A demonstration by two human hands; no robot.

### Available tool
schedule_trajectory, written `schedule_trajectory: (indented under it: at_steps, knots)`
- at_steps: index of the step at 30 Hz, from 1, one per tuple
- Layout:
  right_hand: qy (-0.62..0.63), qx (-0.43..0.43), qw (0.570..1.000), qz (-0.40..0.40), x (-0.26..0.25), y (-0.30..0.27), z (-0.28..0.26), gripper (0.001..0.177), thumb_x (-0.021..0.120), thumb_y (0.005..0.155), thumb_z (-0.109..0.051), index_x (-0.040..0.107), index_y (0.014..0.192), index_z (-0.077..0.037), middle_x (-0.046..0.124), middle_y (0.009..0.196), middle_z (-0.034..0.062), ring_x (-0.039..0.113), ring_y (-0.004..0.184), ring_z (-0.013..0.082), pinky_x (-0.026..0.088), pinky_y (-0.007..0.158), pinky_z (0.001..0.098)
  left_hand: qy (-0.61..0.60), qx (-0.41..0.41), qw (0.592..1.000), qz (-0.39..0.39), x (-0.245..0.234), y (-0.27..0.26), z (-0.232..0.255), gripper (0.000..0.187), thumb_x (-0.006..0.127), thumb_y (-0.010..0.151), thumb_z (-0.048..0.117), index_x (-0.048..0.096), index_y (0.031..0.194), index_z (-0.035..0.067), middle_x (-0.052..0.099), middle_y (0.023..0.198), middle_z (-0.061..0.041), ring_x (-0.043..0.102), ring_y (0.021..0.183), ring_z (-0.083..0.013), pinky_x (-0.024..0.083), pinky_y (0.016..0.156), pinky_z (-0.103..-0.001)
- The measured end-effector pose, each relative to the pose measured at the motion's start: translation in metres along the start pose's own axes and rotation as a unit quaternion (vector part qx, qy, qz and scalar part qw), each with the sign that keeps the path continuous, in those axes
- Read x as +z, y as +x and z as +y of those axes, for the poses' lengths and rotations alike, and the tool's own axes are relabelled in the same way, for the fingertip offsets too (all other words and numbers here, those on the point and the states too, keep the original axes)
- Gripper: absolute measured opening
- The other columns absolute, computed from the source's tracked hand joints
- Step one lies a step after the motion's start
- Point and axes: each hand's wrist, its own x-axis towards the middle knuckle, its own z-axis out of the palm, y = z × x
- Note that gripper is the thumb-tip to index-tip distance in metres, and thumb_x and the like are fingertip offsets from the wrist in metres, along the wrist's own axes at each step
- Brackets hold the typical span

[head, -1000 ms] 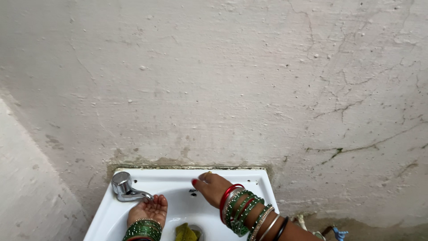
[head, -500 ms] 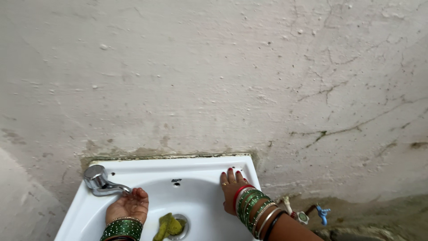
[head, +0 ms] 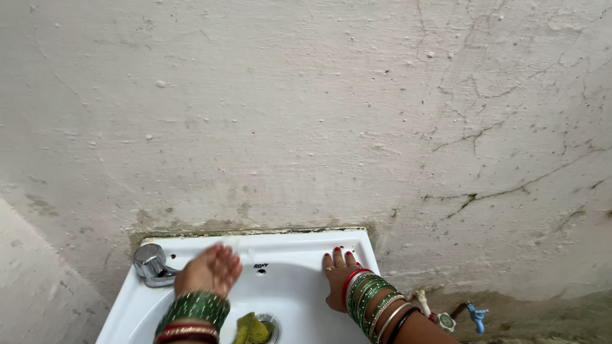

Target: The person scrubs a white wall-mounted sink with a yellow sponge under running water. They wipe the basin, faucet, and surrounding edges, then rinse the sponge and continue scrubbing the sink surface.

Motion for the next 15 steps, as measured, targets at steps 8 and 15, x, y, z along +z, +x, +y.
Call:
schedule_trajectory:
  at_steps: [8,15]
  knots:
    - [-0.002,0.004,1.000,-0.001,-0.001,-0.002,0.000,0.098,0.060,0.095,-0.034,-0.006,0.164,-0.013,-0.010,0.172,0.0163,-0.001,0.158,0.0377,0.023,0.127,0.0509,-0.214,-0.073,0.964,0.137,-0.078,0.080,-0.042,0.026,0.040,0.106,0.013,0.062,0.106,0.000,0.068,0.093,-0.012,0.071,0.088,-0.0220,0.065,0.089,-0.040]
    - [0.021,-0.012,0.999,0.025,0.003,0.004,0.006,0.098,0.062,0.092,-0.032,-0.002,0.164,-0.013,-0.006,0.172,0.0165,0.002,0.158,0.0373,0.023,0.127,0.0476,-0.331,-0.076,0.940,0.035,-0.095,0.140,-0.055,0.028,0.036,0.107,0.017,0.057,0.096,0.002,0.065,0.090,-0.011,0.065,0.080,-0.0217,0.059,0.076,-0.036]
